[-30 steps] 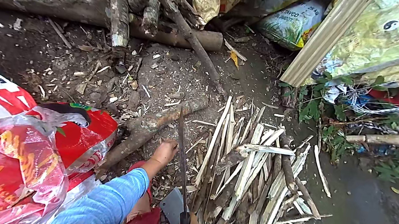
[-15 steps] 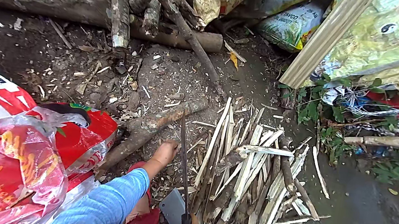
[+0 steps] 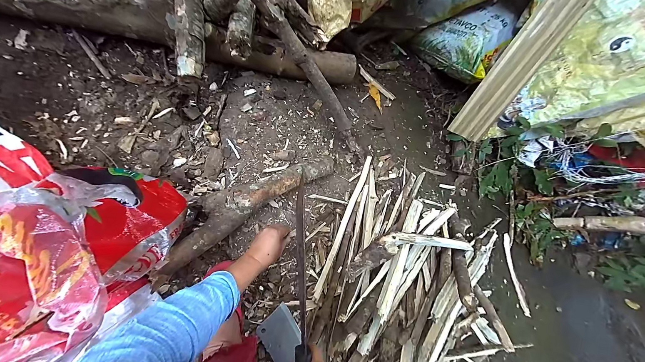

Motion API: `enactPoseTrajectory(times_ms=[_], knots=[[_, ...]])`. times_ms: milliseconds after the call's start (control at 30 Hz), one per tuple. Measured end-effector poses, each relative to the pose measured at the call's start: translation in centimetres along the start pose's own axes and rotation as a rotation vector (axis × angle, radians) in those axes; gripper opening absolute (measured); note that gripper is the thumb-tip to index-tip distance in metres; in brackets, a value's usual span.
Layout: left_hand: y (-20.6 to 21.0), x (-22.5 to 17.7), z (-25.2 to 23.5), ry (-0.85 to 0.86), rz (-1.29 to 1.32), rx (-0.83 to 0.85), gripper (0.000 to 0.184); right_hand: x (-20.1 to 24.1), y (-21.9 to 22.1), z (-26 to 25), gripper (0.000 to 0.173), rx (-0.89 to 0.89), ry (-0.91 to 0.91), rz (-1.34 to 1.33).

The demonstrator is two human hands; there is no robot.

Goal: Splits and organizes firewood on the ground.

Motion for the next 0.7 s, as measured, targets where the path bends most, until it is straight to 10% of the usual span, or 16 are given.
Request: enactPoseTrajectory(times_ms=[500,700], knots=[[-1.9,-1.2,0.8,0.146,0.043,-0.167,0.028,-2.4,1.5,-0.2,0.047,0.086,0.079,-0.001],[-2.4,0.8,0.8,-0.054,0.176,-0.073,0.030,-3.5,1.4,-0.7,0.044,0.031,0.063,-0.101]])
Point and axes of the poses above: each hand's wrist, its own z-axis away from the middle knuckle, its own y-axis out of the palm, x = y × z, the point moved 1 cm from there along -z, towards the middle knuckle
